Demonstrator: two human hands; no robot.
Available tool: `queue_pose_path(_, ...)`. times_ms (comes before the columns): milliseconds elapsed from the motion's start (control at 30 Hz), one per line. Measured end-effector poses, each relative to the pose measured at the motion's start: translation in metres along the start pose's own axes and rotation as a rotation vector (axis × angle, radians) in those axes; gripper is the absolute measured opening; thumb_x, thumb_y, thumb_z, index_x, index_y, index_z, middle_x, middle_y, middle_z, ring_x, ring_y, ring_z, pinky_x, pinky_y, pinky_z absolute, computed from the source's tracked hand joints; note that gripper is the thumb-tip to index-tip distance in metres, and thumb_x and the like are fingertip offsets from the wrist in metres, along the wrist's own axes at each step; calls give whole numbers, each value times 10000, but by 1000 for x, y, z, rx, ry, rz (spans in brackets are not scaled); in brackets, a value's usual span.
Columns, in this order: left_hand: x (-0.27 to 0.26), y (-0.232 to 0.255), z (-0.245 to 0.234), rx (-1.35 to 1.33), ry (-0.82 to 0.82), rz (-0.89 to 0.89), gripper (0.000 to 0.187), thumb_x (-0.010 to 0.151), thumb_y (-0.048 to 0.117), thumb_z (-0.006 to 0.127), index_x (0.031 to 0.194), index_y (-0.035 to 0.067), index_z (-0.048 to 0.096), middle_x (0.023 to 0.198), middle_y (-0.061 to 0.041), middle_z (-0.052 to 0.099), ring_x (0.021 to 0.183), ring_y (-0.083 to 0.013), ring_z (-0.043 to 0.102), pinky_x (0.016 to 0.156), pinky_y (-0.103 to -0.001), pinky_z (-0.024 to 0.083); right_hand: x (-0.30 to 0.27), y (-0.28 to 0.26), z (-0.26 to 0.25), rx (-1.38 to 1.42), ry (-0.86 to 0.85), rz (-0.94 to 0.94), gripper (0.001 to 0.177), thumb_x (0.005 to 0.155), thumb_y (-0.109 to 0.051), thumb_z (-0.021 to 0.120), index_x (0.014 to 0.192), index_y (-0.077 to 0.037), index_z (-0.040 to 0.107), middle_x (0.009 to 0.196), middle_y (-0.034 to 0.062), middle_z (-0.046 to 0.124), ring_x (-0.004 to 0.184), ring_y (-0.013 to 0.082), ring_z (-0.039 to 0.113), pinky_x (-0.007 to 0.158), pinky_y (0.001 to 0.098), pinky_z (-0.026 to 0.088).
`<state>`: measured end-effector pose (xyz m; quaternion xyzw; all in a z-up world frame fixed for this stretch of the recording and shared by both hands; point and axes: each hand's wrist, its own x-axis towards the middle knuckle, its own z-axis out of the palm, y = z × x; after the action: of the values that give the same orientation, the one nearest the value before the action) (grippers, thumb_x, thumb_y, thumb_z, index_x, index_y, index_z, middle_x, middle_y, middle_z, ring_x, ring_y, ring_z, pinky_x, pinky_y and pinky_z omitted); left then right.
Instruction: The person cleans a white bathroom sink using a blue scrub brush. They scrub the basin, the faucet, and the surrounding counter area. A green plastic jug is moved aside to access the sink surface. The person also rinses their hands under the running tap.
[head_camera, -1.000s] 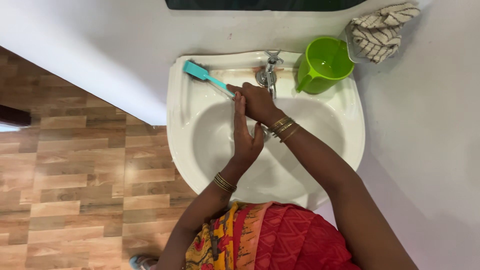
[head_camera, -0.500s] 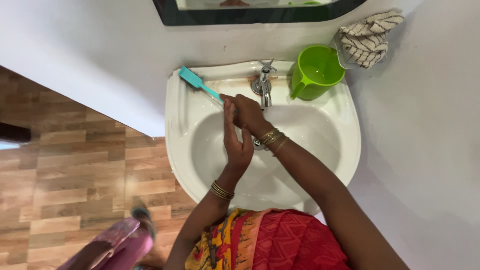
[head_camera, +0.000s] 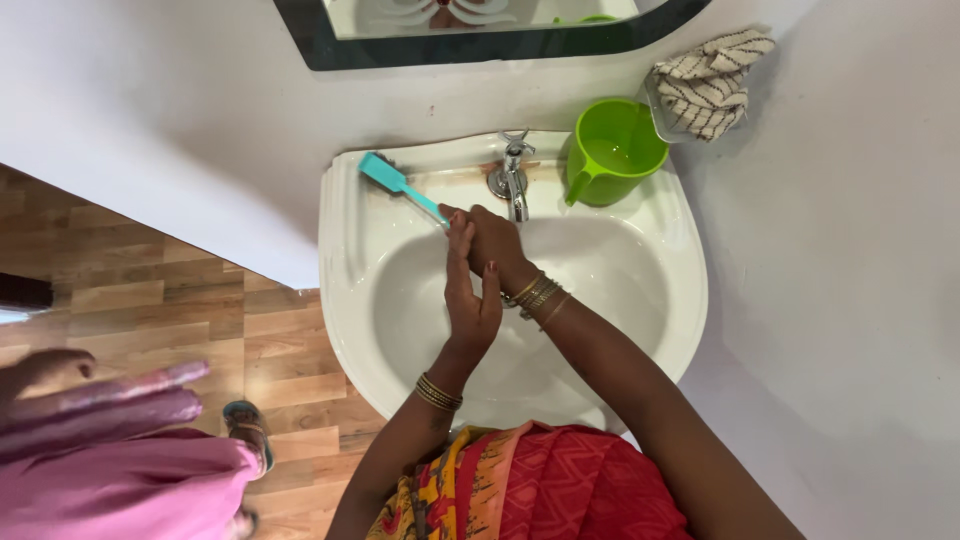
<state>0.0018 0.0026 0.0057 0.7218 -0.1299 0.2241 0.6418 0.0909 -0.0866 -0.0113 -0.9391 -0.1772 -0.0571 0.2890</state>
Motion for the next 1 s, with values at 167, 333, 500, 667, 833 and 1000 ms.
queue_pose_path(167,1,7,-2,49,-41,32,541,1049,31,534,1561,-34,371,1700,-220,290,1608,-383,274,1296,-470,298,-42,17,-37,-56,111,182,416,942,-259,668,1353,-196,657,888,111,667,759,321,690,658,438,540)
queue_pose_path(333,2,9,3,-80,-52,-34,600,1027,18,526,1583,-35,309,1695,-222,286,1575,-379,334,1254,-453,362,-57,5,-63,-241,85,355,422,945,-266,652,1366,-237,639,930,133,659,697,350,688,598,469,532)
queue_pose_path(500,1,8,4,2,-84,16,557,1013,-10,538,1547,-26,382,1690,-222,298,1581,-382,331,1262,-452,366,-33,4,-40,-137,100,232,444,949,-245,643,1391,-218,611,933,128,652,686,328,687,588,453,530)
queue_pose_path(667,1,4,2,0,10,62,489,1024,-32,518,1504,-30,429,1652,-220,381,1591,-387,314,1292,-482,315,-13,8,-3,-110,9,78,501,944,-232,634,1438,-180,567,879,124,633,636,294,659,571,421,530)
queue_pose_path(833,-3,4,-2,-6,40,168,373,1045,-36,513,1417,-9,499,1603,-202,450,1591,-382,312,1315,-517,284,12,13,33,90,-39,-74,465,987,-268,608,1441,-172,571,859,128,627,654,260,633,586,387,526)
queue_pose_path(1000,-3,3,0,37,16,221,327,1058,-8,499,1383,10,528,1574,-183,499,1585,-375,341,1323,-540,269,17,8,19,78,-89,-156,449,985,-298,644,1420,-188,615,860,150,639,747,286,647,681,409,535)
